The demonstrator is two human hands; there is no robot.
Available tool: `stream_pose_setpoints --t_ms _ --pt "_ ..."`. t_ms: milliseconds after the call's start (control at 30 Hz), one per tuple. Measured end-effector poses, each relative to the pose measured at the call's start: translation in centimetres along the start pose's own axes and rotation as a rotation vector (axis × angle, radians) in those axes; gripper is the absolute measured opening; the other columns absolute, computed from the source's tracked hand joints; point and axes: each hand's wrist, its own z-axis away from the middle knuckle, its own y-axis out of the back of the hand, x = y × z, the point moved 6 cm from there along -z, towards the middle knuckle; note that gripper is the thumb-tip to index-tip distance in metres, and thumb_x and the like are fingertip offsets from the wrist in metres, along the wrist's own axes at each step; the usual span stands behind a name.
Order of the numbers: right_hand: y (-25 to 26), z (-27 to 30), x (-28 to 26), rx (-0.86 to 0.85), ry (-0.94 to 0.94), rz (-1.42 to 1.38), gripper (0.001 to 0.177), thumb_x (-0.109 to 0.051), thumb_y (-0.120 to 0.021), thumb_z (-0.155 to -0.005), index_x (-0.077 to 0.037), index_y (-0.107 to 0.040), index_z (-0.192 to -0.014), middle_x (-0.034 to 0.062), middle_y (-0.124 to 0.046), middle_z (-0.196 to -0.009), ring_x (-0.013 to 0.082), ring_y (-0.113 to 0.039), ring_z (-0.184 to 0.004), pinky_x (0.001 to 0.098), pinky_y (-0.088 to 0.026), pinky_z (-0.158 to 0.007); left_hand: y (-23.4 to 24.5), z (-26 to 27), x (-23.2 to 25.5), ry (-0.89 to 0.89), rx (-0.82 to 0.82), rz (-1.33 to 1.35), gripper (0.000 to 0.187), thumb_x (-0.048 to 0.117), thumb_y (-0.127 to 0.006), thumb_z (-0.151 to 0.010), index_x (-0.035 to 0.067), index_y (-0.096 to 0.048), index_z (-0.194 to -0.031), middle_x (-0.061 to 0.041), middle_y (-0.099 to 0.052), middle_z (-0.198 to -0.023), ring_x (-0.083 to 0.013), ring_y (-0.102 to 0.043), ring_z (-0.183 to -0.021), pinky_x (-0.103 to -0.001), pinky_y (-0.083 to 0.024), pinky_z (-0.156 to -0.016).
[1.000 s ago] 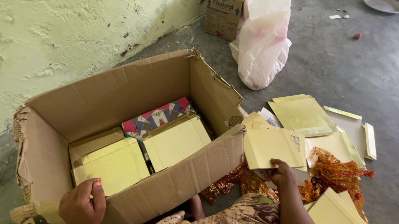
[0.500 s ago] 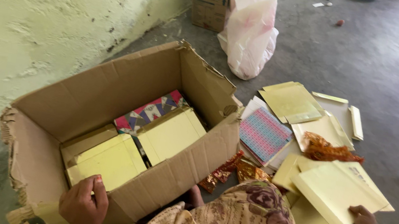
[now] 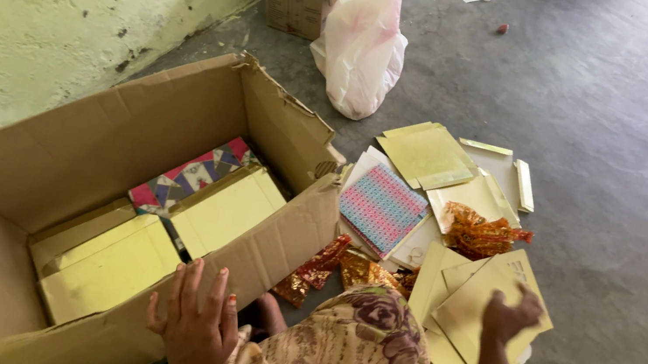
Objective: The person sits on the floor and packs small gold-wrapped items into a large cardboard box. They arrange the items in neat rows and then place flat, folded cardboard pieces on top of the items to fill the box.
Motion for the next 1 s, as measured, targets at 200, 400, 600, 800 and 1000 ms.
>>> stream_pose_setpoints --t_ms 200,400,600,800,1000 --pt "-13.2 -1.2 -3.2 -0.431 -0.249 -0.778 0.011 -0.004 -0.07 -0.091 -0.001 -0.074 -0.102 0.009 -0.073 -0.095 0.0136 -0.067 -0.086 0.0253 -0.055 -0.079 -3.7 0.4 0.5 -0.004 -0.027 -0.097 0.043 0.037 -0.059 -0.099 0.017 -0.065 -0.136 -0.018 -0.049 -0.149 -0.0389 -0.039 -0.143 -0.057 -0.028 -0.112" --pt "-22.3 -3.1 -5.5 -0.657 -0.282 -0.552 0.025 -0.012 -0.073 -0.091 -0.003 -0.071 -0.114 0.0123 -0.071 -0.108 0.0218 -0.064 -0.1 0.0368 -0.052 -0.088 -5.2 1.6 0.1 -0.02 0.058 -0.198 0.034 0.031 -0.071 -0.098 0.022 -0.067 -0.131 -0.011 -0.052 -0.142 -0.0358 -0.043 -0.139 -0.052 -0.035 -0.108" --pt "-23.6 -3.9 -5.2 -0.847 -0.151 0.12 0.051 -0.025 -0.076 -0.09 -0.014 -0.057 -0.136 0.0207 -0.045 -0.148 0.04 -0.048 -0.129 0.0514 -0.045 -0.103 -6.4 2.1 -0.3 -0.017 0.13 -0.264 0.03 0.03 -0.076 -0.095 0.027 -0.069 -0.124 -0.006 -0.054 -0.141 -0.0346 -0.045 -0.137 -0.052 -0.035 -0.106" --pt "-22.0 -2.1 -2.9 -0.976 -0.143 0.309 0.038 -0.027 -0.055 -0.104 -0.012 -0.056 -0.139 0.0246 -0.059 -0.135 0.0407 -0.065 -0.116 0.0526 -0.055 -0.099 -7.5 3.0 -0.9 -0.03 0.136 -0.231 0.029 0.03 -0.075 -0.097 0.026 -0.068 -0.125 -0.009 -0.052 -0.14 -0.0364 -0.044 -0.138 -0.051 -0.035 -0.11" --pt "-19.3 0.8 -2.0 -0.741 0.078 0.247 0.025 -0.014 -0.044 -0.108 -0.005 -0.066 -0.115 0.0245 -0.074 -0.104 0.0433 -0.071 -0.097 0.0553 -0.056 -0.089 -7.2 3.2 -1.1 -0.045 0.111 -0.203 0.031 0.031 -0.072 -0.098 0.024 -0.067 -0.128 -0.01 -0.051 -0.144 -0.0359 -0.043 -0.14 -0.051 -0.034 -0.111"
